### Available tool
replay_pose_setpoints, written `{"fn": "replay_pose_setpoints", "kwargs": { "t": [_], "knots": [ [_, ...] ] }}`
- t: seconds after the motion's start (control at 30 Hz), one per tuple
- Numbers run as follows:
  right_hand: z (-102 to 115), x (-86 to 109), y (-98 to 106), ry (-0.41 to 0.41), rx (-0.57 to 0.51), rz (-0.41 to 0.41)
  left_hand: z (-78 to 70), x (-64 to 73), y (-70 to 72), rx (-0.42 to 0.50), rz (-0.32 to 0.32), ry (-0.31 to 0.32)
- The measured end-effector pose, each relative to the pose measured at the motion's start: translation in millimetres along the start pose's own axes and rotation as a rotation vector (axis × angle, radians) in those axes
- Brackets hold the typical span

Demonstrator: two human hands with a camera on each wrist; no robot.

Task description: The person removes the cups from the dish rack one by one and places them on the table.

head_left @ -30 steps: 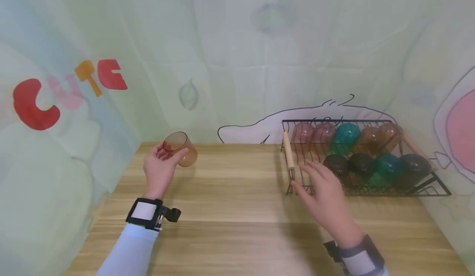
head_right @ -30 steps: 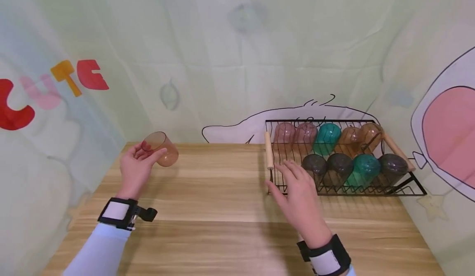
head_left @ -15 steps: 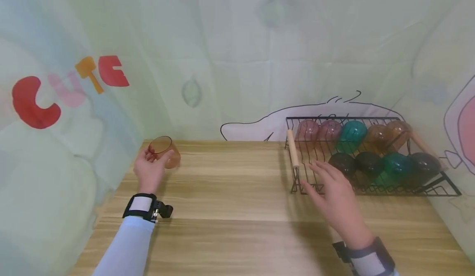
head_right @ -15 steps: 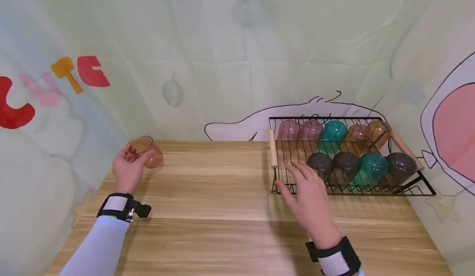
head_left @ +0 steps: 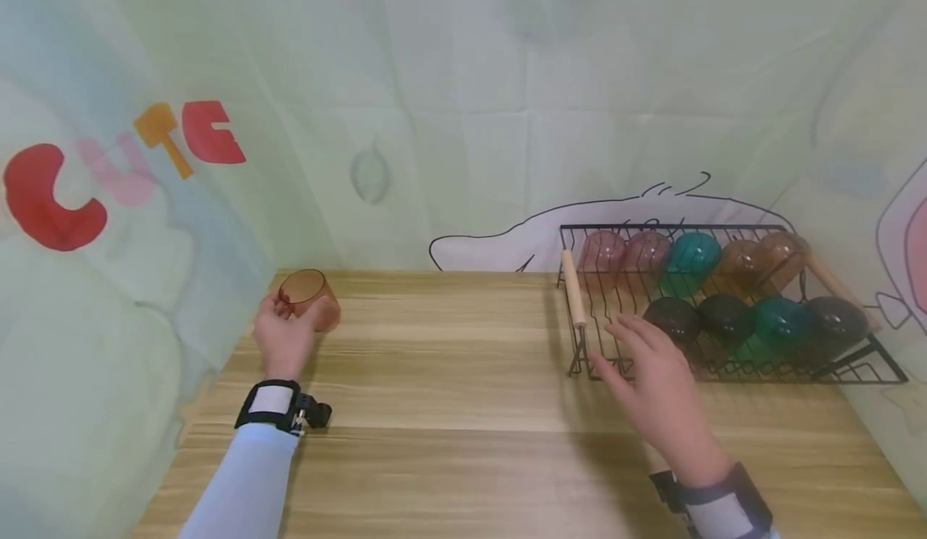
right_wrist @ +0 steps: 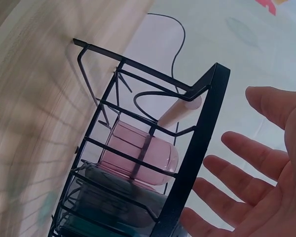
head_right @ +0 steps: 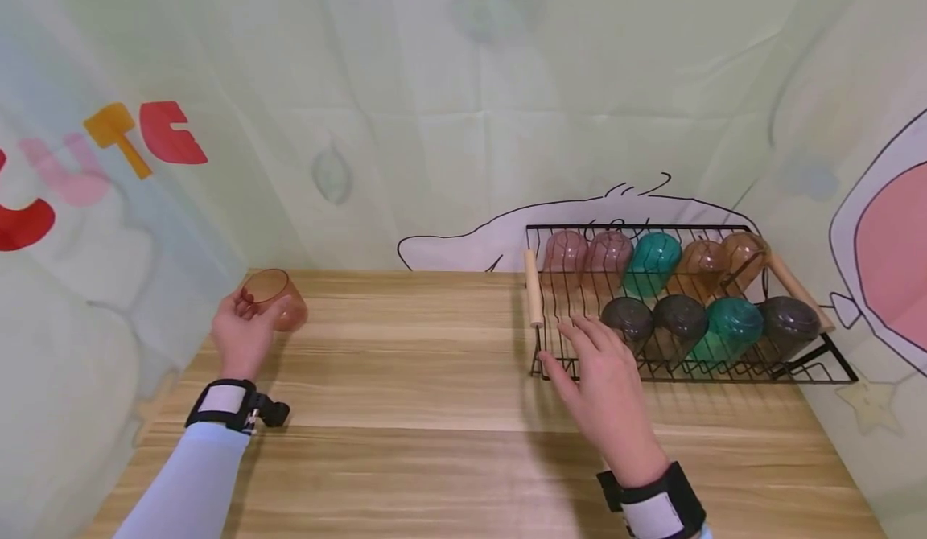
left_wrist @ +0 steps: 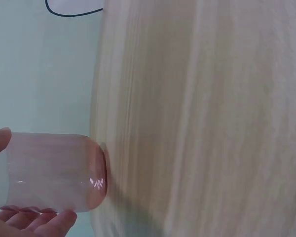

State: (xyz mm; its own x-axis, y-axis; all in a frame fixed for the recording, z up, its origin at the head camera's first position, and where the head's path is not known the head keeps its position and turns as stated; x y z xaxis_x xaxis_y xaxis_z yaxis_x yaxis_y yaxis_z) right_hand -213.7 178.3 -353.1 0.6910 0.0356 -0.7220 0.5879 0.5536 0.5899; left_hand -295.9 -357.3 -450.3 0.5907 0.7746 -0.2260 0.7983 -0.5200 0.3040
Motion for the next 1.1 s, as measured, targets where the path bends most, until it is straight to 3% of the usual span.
{"fn": "replay_pose_setpoints", "kwargs": {
  "t": [0.27,0.47,0.6,0.8,0.93,1.1],
  "knots": [
    [0.9,-0.9,1.5,0.004,0.002,-0.006,3.0,-1.4,-0.4,-0.026,0.000,-0.035],
    [1.1,-0.8,1.9,0.000,0.011,0.003,8.0,0.5,-3.5,-0.075,0.039,-0.055],
    [1.9,-3.6,5.1,0.006,0.010,-0.009,1.6,7.0,-4.6,-0.129,0.065,-0.086],
    [4.4,-9.0,12.9,0.039,0.001,-0.033,-31.1,24.1,3.9,-0.171,-0.001,-0.208],
    [4.5,-15.1,18.1,0.067,0.001,-0.051,-63.5,41.3,6.7,-0.183,-0.028,-0.322],
    [0.4,-24.6,25.7,0.071,0.031,-0.058,-105.8,69.1,3.6,-0.130,-0.031,-0.493]
  ]
}}
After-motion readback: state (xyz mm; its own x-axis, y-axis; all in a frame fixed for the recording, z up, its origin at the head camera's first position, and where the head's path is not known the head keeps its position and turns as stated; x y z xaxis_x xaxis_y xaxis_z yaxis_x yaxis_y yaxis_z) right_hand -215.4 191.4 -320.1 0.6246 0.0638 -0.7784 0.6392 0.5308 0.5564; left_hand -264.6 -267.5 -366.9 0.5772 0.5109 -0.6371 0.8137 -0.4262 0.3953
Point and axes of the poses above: each hand's wrist, its own x-axis away from the middle knuckle, its own y-axis out of the back of the hand, z = x × y, the point moved 10 cm from there along -x, towards the middle knuckle, and after that the axes turned 15 degrees about -z, right-handed, at the moved point
